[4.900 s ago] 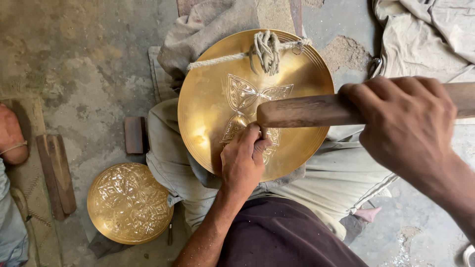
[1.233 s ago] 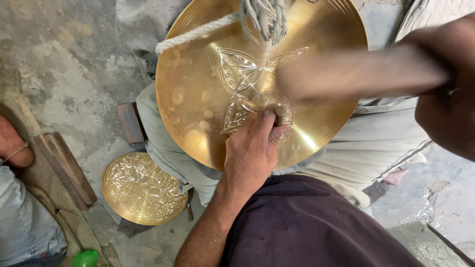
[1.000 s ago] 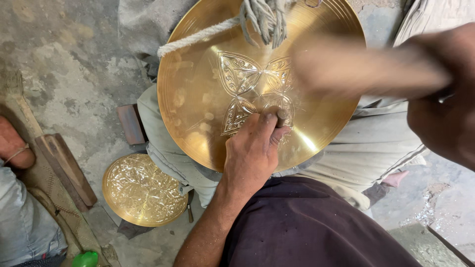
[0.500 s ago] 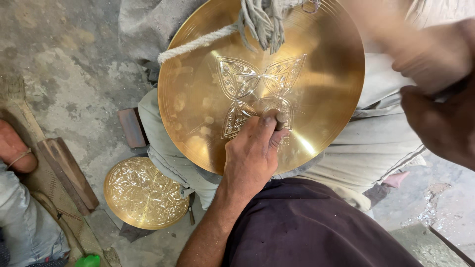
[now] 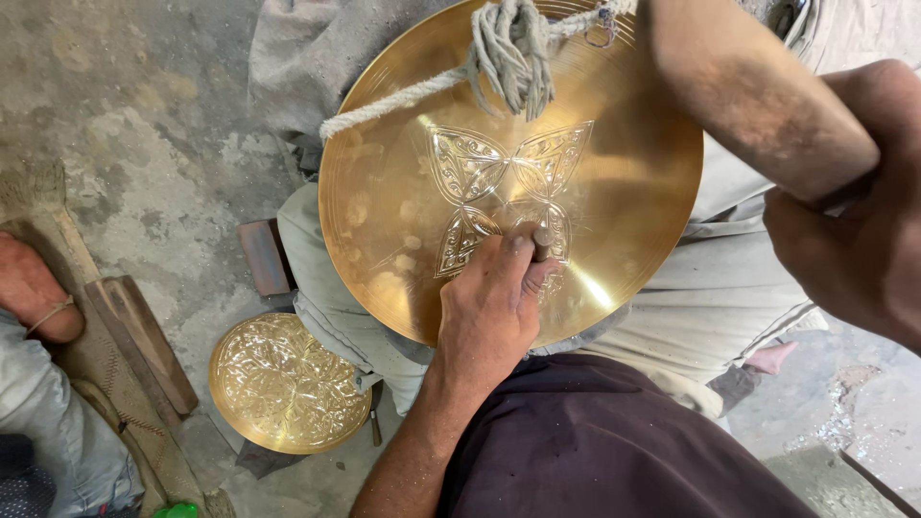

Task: The person sits on the floor with a brass plate on their lap and hammers a small punch along a decorative pattern to emboss the design into the metal. They reposition the punch across the pattern and occasionally lift and turn the plate while continuing to hammer.

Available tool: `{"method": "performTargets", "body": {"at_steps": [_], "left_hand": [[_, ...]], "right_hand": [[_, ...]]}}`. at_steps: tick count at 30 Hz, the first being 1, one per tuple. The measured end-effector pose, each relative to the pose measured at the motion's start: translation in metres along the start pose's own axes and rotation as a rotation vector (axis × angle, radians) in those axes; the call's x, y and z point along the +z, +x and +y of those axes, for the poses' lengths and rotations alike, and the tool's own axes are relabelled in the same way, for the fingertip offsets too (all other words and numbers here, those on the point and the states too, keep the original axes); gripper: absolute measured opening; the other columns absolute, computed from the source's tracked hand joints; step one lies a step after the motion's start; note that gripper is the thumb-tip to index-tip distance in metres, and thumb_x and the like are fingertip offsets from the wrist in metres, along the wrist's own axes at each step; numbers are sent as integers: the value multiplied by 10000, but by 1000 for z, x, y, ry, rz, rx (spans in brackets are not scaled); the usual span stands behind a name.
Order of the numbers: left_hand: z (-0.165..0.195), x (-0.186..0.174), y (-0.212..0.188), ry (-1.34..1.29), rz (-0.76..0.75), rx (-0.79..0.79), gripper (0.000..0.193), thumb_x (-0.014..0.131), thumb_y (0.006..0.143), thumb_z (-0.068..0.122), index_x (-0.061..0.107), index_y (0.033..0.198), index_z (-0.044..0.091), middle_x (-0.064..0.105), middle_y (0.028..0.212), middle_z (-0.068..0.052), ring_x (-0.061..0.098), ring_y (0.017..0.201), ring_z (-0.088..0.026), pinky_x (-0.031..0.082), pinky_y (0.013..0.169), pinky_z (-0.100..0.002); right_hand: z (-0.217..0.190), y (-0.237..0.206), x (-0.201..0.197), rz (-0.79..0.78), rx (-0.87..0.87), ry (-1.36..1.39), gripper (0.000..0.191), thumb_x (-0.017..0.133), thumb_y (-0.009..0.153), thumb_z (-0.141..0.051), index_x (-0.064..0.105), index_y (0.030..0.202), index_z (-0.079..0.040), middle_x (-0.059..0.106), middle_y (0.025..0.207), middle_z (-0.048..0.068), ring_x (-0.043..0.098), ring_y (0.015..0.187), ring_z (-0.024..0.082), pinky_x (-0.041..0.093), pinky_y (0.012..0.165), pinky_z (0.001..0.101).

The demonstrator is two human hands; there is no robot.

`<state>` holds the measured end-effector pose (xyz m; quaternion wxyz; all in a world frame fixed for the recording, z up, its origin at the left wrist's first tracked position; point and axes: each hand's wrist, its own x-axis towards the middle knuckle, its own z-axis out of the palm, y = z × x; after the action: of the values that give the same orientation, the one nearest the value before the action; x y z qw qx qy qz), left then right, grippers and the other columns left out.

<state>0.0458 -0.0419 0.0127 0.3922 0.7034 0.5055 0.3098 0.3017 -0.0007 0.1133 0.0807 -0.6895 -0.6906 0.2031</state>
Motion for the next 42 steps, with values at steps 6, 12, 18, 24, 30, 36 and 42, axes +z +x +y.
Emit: {"method": "performTargets", "body": {"at_steps": [6,12,18,24,30,36,42], "left_hand": [[1,0,-1,17,1,-10,252,698,1034,191,550,1206,82,662,1045,-118,727,879,-303,600,690,-398],[2,-1,1,-33,3,-46,239,665,1044,200,578,1225,69,669,1022,-115,742,868,-294,605,672,-399],[5,6,-4,16,92,-48,208,649,1055,205,595,1210,76,690,1021,-78,747,864,-189,628,679,-312],[18,12,-23,-357,349,-347,162,601,1058,148,497,1097,30,664,1006,-49,739,805,-113,597,601,-261],[8,26,-30,-49,372,-116,174,606,1099,156,519,1138,10,614,1004,-110,674,834,-224,556,716,-362],[-8,35,-39,133,379,-35,187,645,1051,159,566,1137,12,635,945,-155,657,844,-362,512,736,-485],[-15,42,-46,115,211,-222,108,663,996,109,625,902,71,655,797,-119,682,748,-340,522,687,-466]], "right_hand": [[-6,2,-9,20,-272,-359,478,682,683,173,662,1136,24,694,945,189,697,818,302,585,742,389],[-5,-3,-1,59,-269,-355,387,696,810,136,590,1150,-17,682,938,151,698,830,272,576,723,382],[-3,-6,-5,67,-283,-326,459,675,771,164,582,1196,18,650,961,192,704,847,292,577,687,355],[2,-12,-7,79,-269,-97,434,592,840,243,550,1258,135,632,1053,280,697,846,339,576,689,374],[-20,-10,-13,96,-417,-231,539,587,753,223,580,1278,103,651,1090,259,692,945,353,592,790,390],[-67,-3,-26,112,-551,-274,566,717,781,161,623,1331,60,661,1063,233,662,963,355,567,841,429],[-91,3,-40,28,-719,-586,557,764,681,43,715,1232,-27,701,978,118,680,922,299,570,801,405]]}}
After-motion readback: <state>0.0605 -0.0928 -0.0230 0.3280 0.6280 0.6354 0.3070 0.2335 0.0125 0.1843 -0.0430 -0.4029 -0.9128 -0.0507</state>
